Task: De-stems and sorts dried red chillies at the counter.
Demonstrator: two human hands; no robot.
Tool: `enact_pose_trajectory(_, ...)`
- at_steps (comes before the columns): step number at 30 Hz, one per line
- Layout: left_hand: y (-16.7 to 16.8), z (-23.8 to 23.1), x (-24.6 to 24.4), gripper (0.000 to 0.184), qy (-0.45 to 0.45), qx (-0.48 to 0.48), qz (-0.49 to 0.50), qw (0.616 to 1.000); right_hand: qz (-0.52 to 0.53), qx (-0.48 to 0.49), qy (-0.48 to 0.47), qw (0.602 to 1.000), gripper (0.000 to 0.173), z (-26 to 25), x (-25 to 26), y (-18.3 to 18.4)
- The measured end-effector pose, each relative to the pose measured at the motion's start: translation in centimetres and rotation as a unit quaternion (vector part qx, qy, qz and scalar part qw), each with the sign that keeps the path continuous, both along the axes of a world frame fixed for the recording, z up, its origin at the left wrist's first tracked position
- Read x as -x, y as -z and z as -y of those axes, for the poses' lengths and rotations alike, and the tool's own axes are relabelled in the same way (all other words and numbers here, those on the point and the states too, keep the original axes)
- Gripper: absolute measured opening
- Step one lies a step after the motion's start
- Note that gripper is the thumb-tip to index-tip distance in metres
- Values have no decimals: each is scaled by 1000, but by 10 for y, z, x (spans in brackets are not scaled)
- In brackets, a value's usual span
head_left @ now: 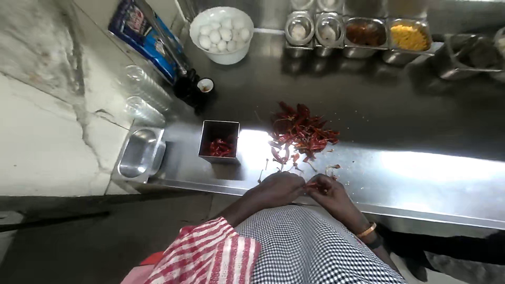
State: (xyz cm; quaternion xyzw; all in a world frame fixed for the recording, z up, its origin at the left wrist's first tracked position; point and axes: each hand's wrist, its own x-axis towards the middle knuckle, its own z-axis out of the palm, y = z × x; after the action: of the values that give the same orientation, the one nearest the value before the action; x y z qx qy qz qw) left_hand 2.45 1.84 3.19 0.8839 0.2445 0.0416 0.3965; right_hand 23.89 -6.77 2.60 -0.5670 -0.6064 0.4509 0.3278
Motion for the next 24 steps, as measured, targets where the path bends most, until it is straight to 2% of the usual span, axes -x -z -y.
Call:
enact_pose_trajectory(1, -2, -2, -2, 30, 1, -4, -14, 1000, 22, -7, -8, 1000, 12, -8, -4, 4)
enact_pose_trajectory(4, -15, -8, -12, 27, -7, -39, -75, 996, 183, -61, -81, 978, 26, -24, -16, 0)
enact_pose_trajectory(6, -22, -11, -19, 26, -19, -64, -96, 993, 260, -95, -122, 953, 26, -33, -21, -7)
enact_pose_trajectory(9, -25, -15, -33, 26, -54, -91, -120, 987, 322, -77, -171, 928, 25, -53, -28, -21)
enact_pose_trajectory(12, -27, -19, -46, 26, -80, -104, -151, 980, 349, -95, -206, 909, 25, -69, -36, -20)
enact_pose_trajectory(16, -22, -19, -54, 25, -111, -109, -171, 973, 324, -142, -222, 909, 23, -82, -45, -11)
enact_pose_trajectory(19, -30, -8, -53, 24, -168, -152, -139, 964, 295, -197, -229, 907, 21, -89, -45, -1)
enact_pose_trajectory(20, -57, -2, -56, 23, -197, -134, -148, 960, 285, -216, -231, 905, 21, -91, -45, 2)
enact_pose_trajectory(21, -111, 1, -70, 27, -248, 0, -224, 943, 273, -242, -233, 901, 21, -92, -44, 4)
enact_pose_trajectory(22, -142, 1, -80, 30, -328, 114, -216, 913, 263, -259, -237, 899, 21, -94, -42, 6)
enact_pose_trajectory(23, -150, 2, -82, 31, -412, 201, -149, 876, 255, -270, -244, 896, 21, -97, -41, 8)
enact_pose_trajectory(24, -137, 4, -77, 31, -466, 266, -57, 842, 245, -280, -249, 894, 21, -100, -40, 9)
